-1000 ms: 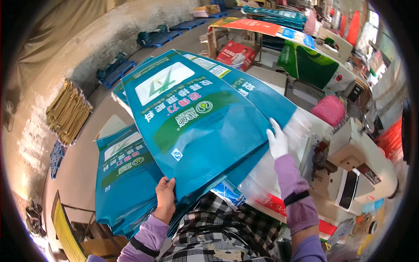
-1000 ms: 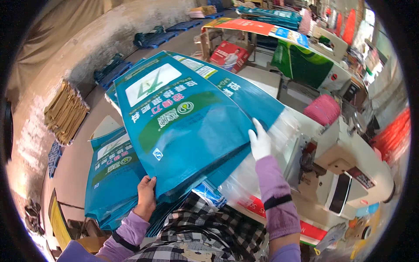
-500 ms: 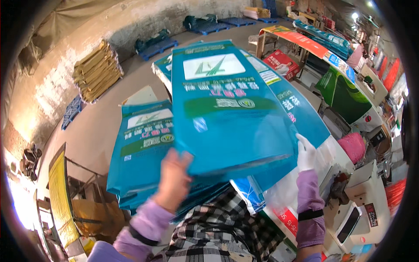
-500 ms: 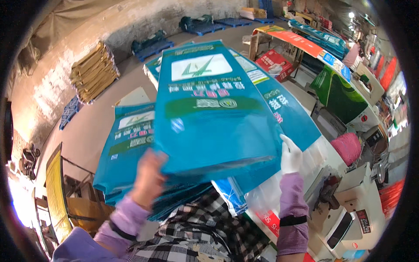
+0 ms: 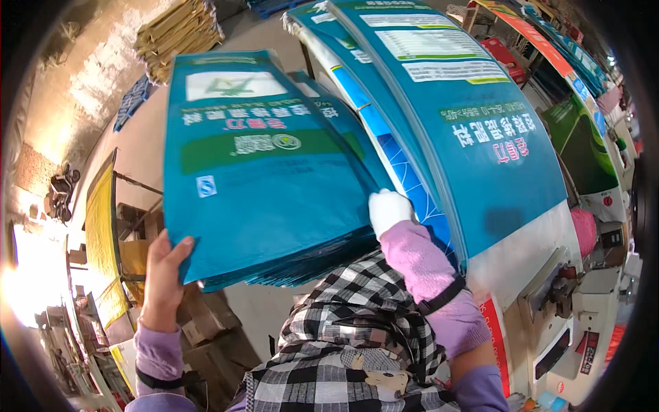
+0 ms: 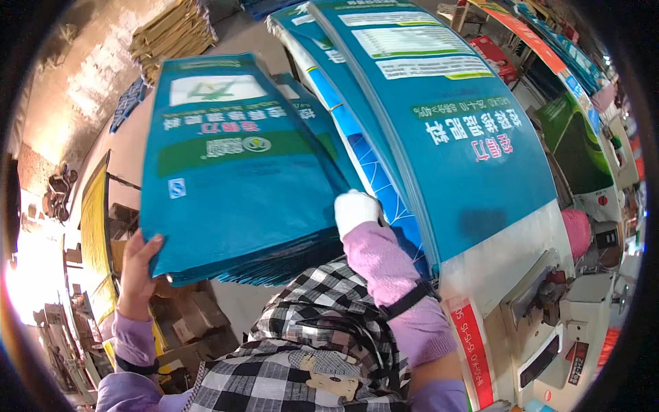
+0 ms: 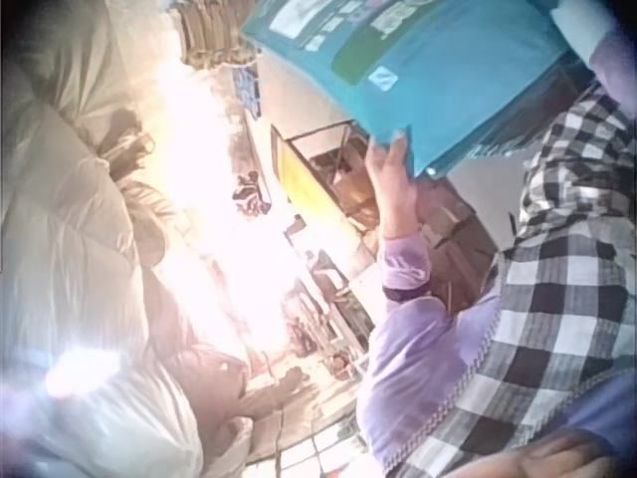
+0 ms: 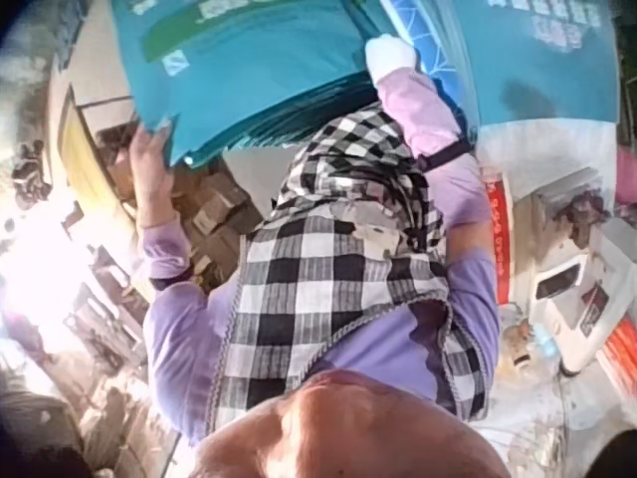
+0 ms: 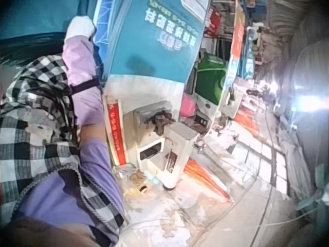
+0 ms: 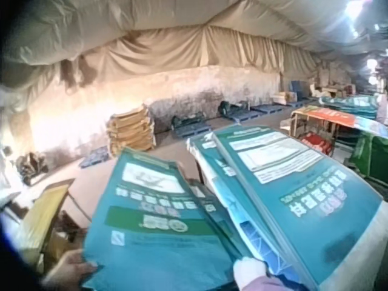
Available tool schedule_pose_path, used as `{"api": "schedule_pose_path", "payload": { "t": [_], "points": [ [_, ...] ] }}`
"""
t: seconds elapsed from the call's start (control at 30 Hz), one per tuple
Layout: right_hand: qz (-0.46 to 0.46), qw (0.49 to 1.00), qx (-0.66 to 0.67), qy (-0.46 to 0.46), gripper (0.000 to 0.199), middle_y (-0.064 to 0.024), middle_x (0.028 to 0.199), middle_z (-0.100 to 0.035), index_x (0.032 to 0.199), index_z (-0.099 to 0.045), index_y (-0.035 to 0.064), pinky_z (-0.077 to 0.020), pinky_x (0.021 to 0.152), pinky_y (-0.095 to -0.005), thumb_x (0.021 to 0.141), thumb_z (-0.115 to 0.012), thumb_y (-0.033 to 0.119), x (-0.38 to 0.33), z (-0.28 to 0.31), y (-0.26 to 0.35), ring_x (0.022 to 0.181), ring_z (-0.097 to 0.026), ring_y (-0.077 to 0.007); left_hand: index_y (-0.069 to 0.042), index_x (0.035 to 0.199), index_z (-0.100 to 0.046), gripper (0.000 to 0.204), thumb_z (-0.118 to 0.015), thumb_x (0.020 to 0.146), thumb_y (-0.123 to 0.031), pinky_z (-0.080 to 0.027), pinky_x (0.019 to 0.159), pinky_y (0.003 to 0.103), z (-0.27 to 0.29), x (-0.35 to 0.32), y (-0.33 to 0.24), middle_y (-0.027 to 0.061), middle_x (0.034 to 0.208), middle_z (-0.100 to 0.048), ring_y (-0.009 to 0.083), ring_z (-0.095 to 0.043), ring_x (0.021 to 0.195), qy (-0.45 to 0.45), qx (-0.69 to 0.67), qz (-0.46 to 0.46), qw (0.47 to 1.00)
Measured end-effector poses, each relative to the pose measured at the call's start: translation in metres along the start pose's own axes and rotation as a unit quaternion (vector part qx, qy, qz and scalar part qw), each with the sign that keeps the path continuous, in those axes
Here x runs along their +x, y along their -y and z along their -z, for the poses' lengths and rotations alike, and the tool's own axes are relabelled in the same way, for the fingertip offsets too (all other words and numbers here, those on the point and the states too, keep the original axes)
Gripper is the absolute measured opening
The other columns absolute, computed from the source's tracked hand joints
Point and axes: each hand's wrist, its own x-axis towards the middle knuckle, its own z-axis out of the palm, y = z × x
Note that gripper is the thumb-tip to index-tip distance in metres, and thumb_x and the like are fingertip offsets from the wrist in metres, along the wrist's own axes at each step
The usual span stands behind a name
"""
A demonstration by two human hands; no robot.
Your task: Sew and seal large woven plastic fertilizer bags using an industrial sewing machine in a manufacturing setting.
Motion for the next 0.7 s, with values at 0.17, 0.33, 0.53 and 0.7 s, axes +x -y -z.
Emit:
{"api": "schedule_pose_path", "payload": {
  "t": [0.17,0.33,0.53,0.7],
  "points": [
    [-0.018,0.990,-0.139,0.008,0.015,-0.0100,0.089,-0.070,0.093,-0.072,0.0081,-0.0576,0.066,-0.0355,0.087,-0.058,0.010,-0.022,-0.037,-0.012,0.083,-0.071,-0.0238,0.004,0.113,-0.064,0.022,-0.063,0.093,-0.003,-0.050,0.082,0.028,-0.013,0.031,0.124,0.0031,0.102,-0.069,0.0119,-0.062,0.085,-0.038,0.053,0.052,0.996],
    [-0.113,0.993,-0.038,0.001,0.044,-0.0153,0.105,-0.068,0.128,-0.062,0.0060,-0.0529,0.088,-0.0393,0.084,-0.061,0.007,-0.041,-0.055,-0.018,0.096,-0.068,-0.0303,-0.001,0.131,-0.052,0.044,-0.067,0.091,-0.007,-0.046,0.097,0.035,-0.030,0.010,0.179,0.0114,0.132,-0.054,0.0209,-0.055,0.115,-0.158,-0.012,0.077,0.984],
    [-0.103,0.890,0.374,-0.238,0.051,-0.0273,0.136,-0.049,0.138,-0.051,0.0062,-0.0404,0.107,-0.0457,0.088,-0.061,0.008,-0.105,-0.032,-0.005,0.126,-0.050,-0.0422,-0.011,0.148,-0.032,0.067,-0.067,0.091,-0.011,-0.046,0.100,0.039,-0.043,0.018,0.146,0.0128,0.140,-0.047,0.0266,-0.051,0.123,-0.111,-0.150,0.141,0.972],
    [0.198,0.873,0.403,-0.192,0.031,-0.0184,0.130,-0.059,0.116,-0.066,0.0001,-0.0443,0.106,-0.0439,0.086,-0.059,0.009,-0.132,-0.024,0.012,0.124,-0.054,-0.0336,-0.009,0.147,-0.033,0.068,-0.069,0.090,-0.015,-0.048,0.101,0.043,-0.027,0.027,0.139,0.0130,0.138,-0.049,0.0288,-0.053,0.124,-0.035,-0.173,0.204,0.963]
  ]
}}
